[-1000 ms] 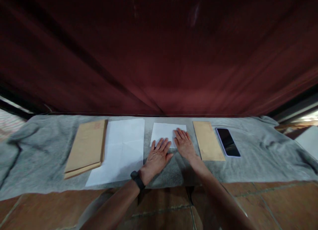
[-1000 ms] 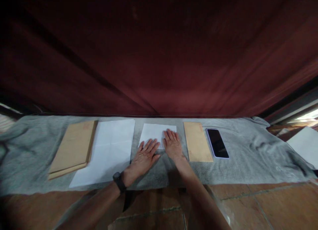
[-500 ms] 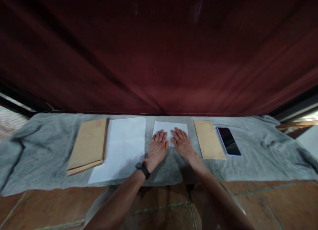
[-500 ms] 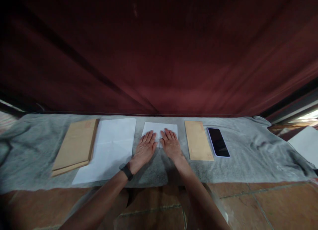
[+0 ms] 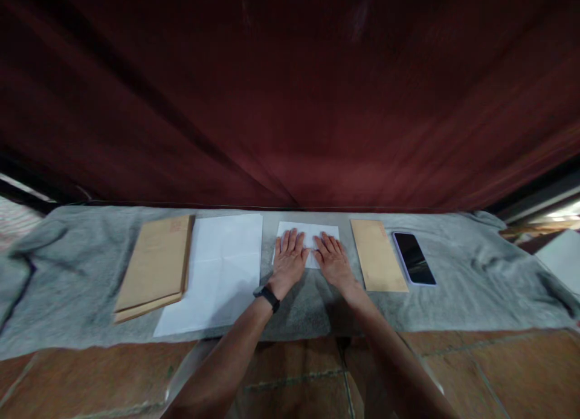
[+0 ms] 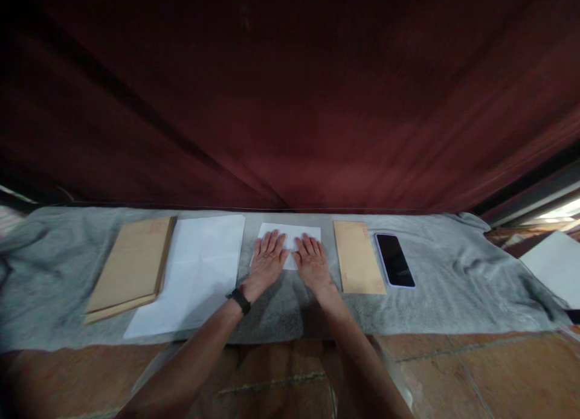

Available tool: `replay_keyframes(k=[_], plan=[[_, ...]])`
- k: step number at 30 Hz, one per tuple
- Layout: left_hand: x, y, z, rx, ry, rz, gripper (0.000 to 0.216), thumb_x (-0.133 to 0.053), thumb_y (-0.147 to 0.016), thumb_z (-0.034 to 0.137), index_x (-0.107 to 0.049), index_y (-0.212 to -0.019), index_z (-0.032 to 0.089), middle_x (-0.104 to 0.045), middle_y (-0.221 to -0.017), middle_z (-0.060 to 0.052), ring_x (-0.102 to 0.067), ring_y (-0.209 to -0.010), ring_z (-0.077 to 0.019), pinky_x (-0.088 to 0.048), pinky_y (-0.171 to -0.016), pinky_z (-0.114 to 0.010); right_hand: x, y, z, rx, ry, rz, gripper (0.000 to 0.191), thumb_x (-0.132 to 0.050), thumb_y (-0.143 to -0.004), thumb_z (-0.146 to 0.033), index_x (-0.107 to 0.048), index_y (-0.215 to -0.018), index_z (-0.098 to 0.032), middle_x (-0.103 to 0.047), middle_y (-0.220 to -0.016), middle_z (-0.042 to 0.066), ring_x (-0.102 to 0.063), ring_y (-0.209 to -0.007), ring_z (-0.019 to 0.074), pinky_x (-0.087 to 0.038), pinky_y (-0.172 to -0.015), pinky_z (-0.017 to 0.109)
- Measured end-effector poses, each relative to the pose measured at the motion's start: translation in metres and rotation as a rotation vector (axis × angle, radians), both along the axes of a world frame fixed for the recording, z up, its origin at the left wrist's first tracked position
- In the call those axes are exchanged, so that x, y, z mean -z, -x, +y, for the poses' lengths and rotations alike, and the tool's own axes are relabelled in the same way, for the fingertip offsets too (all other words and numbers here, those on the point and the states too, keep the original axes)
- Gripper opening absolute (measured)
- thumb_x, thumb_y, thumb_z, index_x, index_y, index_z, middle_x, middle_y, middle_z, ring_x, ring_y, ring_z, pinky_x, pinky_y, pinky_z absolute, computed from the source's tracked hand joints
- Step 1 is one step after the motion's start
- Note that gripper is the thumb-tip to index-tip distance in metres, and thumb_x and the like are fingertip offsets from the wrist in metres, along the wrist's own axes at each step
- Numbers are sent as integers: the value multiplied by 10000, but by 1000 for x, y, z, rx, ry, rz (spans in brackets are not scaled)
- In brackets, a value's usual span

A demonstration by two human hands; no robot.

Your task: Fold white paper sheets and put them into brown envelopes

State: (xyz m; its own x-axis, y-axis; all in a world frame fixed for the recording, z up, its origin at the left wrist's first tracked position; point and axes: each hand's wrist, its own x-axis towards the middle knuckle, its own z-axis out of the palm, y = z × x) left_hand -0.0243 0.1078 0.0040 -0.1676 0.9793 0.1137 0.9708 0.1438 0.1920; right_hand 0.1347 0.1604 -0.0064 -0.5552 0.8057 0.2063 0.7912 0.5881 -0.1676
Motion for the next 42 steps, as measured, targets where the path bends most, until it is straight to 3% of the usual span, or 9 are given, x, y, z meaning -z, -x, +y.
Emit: replay_keyframes(k=[7,10,18,22,25,31,34,38,42], plan=[[-12,12,-9,-112,5,17,617,-444,-1011,382,-438,-1501,6,-376,-1597,-247,-334,-1509,-328,-275,-1228,-443,0,-14,5,79,8,45,526,-422,-1047,-355,-463,-1514,-117,-434,-1590,145,-420,-1445,285,-312,-1185,433],[-18,19,-11,-145,19,-23,582,-505,-976,319,-490,-1447,-22,-410,-1567,-275,-412,-1461,-343,-336,-1192,-424,-3,-15,5,157,11,63,532,-443,-1028,-316,-467,-1502,-76,-457,-1565,189,-434,-1431,302,-342,-1165,451],[-24,44,1,-202,-26,-379,516,-611,-880,236,-577,-1371,81,-603,-1393,-209,-580,-1281,-294,-442,-1091,-394,-13,-12,4,266,76,75,505,-461,-997,-257,-508,-1459,-57,-546,-1483,207,-496,-1361,306,-387,-1106,425],[-28,53,0,-281,-14,-504,552,-648,-848,251,-570,-1373,99,-709,-1102,-141,-669,-1034,-254,-509,-942,-352,-19,-10,1,290,69,71,508,-481,-987,-255,-499,-1461,-72,-552,-1468,209,-541,-1291,314,-410,-1061,418],[-26,57,-2,-351,-5,-612,557,-680,-817,260,-578,-1348,125,-713,-903,-73,-677,-897,-236,-521,-845,-331,-26,-10,1,347,86,85,488,-483,-985,-261,-515,-1431,-66,-643,-1312,213,-619,-1151,304,-455,-983,391],[-18,53,-1,-339,-158,-1085,534,-680,-719,185,-634,-1250,148,-731,-815,-29,-684,-783,-220,-529,-712,-300,-30,-15,6,472,209,116,415,-462,-1005,-281,-532,-1377,-113,-681,-1146,168,-693,-971,257,-511,-818,330],[-26,49,-2,-230,-183,-1309,561,-661,-699,195,-649,-1257,138,-754,-887,-38,-685,-763,-209,-533,-706,-300,-25,-18,11,424,206,226,422,-463,-1001,-299,-521,-1387,-138,-678,-1146,158,-689,-981,256,-528,-854,355],[-46,54,-8,-108,-82,-1538,670,-736,-669,242,-624,-1321,134,-769,-961,-57,-694,-761,-201,-528,-717,-294,-18,-23,20,191,122,493,568,-497,-979,-362,-418,-1490,-127,-580,-1357,206,-622,-1170,277,-522,-989,424],[-56,68,-14,-38,56,-1598,712,-779,-661,261,-618,-1344,136,-776,-993,-80,-706,-775,-212,-523,-714,-291,-12,-28,27,96,203,556,567,-494,-976,-398,-450,-1485,-150,-587,-1379,189,-598,-1239,286,-512,-1031,442]])
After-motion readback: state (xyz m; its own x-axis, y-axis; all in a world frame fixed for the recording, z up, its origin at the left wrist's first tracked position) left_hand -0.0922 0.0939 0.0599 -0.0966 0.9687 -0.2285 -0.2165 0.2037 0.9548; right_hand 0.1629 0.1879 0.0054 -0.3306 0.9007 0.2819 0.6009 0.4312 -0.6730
